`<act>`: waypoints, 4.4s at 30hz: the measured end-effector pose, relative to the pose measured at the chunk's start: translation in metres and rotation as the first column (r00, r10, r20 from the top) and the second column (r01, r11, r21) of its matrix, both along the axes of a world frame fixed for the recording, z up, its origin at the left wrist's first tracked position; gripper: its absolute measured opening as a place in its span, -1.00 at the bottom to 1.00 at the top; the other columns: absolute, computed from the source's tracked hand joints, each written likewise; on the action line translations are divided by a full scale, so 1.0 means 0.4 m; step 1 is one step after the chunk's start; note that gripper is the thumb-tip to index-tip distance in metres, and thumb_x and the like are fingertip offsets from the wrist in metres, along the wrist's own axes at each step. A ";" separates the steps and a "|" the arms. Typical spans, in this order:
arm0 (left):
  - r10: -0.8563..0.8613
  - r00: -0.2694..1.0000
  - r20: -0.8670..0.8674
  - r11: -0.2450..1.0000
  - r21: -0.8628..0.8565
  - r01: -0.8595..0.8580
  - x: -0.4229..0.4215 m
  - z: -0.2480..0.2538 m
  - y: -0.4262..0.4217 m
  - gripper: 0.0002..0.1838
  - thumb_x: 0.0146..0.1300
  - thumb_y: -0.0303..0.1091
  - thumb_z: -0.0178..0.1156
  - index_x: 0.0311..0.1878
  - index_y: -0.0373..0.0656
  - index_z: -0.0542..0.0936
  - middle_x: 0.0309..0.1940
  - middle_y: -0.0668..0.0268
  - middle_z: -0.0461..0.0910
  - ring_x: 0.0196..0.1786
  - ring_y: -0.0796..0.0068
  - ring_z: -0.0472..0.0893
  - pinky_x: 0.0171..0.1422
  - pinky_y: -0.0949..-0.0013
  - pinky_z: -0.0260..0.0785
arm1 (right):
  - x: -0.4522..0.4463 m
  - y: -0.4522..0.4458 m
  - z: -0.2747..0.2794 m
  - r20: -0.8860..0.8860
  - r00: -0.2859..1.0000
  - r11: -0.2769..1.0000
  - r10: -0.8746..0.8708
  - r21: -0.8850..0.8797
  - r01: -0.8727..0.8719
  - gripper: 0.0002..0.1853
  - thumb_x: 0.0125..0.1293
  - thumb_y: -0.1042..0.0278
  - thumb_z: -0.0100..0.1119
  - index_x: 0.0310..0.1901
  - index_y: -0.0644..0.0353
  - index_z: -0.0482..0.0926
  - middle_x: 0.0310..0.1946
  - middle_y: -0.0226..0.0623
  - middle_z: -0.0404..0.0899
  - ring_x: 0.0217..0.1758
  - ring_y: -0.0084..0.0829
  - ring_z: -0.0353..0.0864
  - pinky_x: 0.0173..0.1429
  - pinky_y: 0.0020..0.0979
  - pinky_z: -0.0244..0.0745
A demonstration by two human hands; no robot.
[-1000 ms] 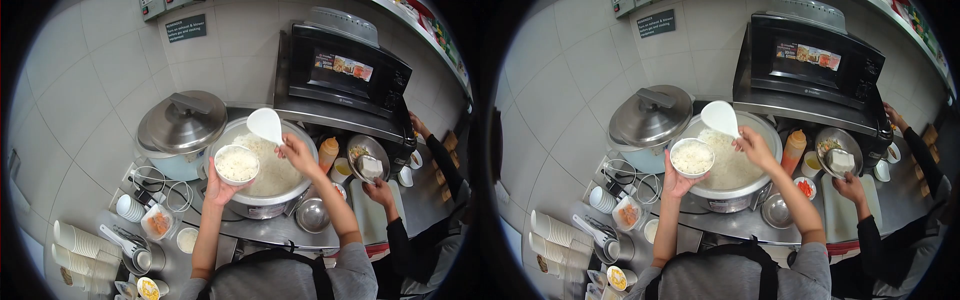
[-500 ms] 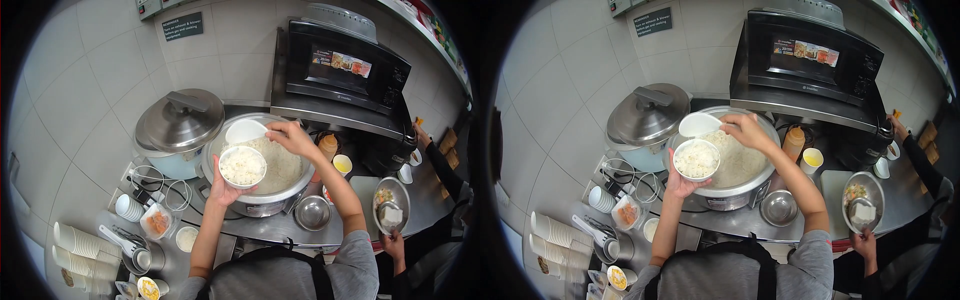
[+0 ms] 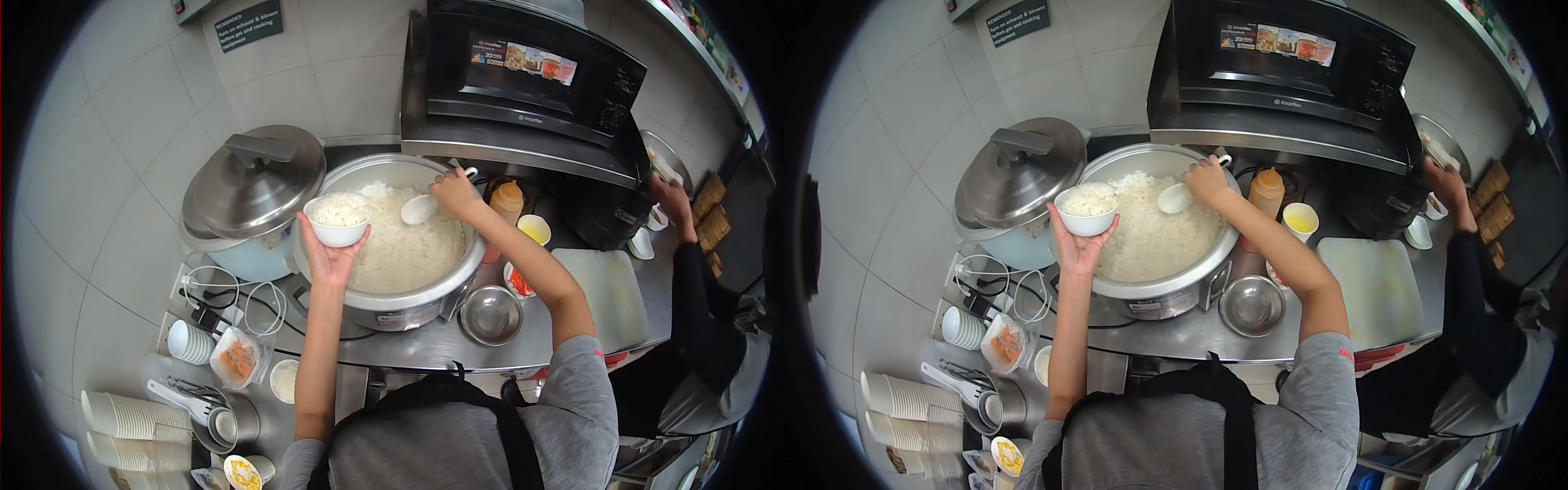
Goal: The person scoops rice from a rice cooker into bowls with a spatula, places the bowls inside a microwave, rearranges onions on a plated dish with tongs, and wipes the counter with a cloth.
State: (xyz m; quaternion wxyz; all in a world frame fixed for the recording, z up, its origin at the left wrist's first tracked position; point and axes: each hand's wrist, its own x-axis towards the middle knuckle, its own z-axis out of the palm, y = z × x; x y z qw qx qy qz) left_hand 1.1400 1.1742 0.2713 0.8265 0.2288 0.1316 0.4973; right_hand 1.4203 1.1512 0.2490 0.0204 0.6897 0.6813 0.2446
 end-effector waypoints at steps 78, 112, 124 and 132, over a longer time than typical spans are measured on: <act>0.396 0.890 0.227 0.764 0.457 -0.456 -0.019 -0.020 -0.143 -0.09 -0.05 -0.22 0.40 0.32 -0.15 0.08 0.23 0.18 0.24 0.28 0.23 0.27 0.36 0.11 0.14 | -0.431 -0.319 0.122 -0.803 0.154 0.817 0.576 0.565 -0.114 -0.56 0.24 0.58 0.00 0.19 0.32 0.34 -0.30 -0.26 0.39 -0.32 -0.52 0.38 -0.31 -0.52 0.31; 0.622 0.746 -0.238 0.754 -0.078 -0.653 -0.531 -0.140 -0.571 -0.22 0.24 0.29 -0.22 0.33 -0.13 0.14 0.23 0.02 0.28 0.19 0.04 0.40 0.07 -0.06 0.44 | -0.672 0.012 0.323 -0.448 0.175 0.351 0.877 0.346 -0.870 -0.67 0.18 0.53 -0.01 0.02 0.18 0.47 -0.24 -0.19 0.54 -0.21 -0.11 0.51 -0.12 -0.21 0.41; 0.564 0.668 -0.485 0.608 -0.305 -0.734 -0.643 -0.549 -0.617 -0.39 0.30 0.12 -0.19 0.27 -0.08 0.21 0.22 0.22 0.30 0.23 0.25 0.35 0.22 -0.03 0.23 | -1.361 -0.017 -0.031 -0.404 0.096 0.077 0.910 -0.062 -0.995 -0.78 0.01 0.44 0.09 -0.25 0.16 0.57 -0.37 -0.14 0.60 -0.22 -0.16 0.61 -0.12 -0.11 0.41; 0.440 0.715 -0.543 0.725 -0.255 -0.640 -0.717 -0.569 -0.648 -0.48 0.38 -0.04 -0.23 0.27 -0.16 0.20 0.25 0.21 0.24 0.30 0.28 0.23 0.22 -0.01 0.22 | -1.509 0.100 -0.108 -0.231 0.144 0.146 0.962 -0.008 -0.989 -0.87 -0.01 0.41 0.09 -0.41 0.14 0.62 -0.23 -0.16 0.54 -0.03 -0.19 0.50 0.13 0.00 0.23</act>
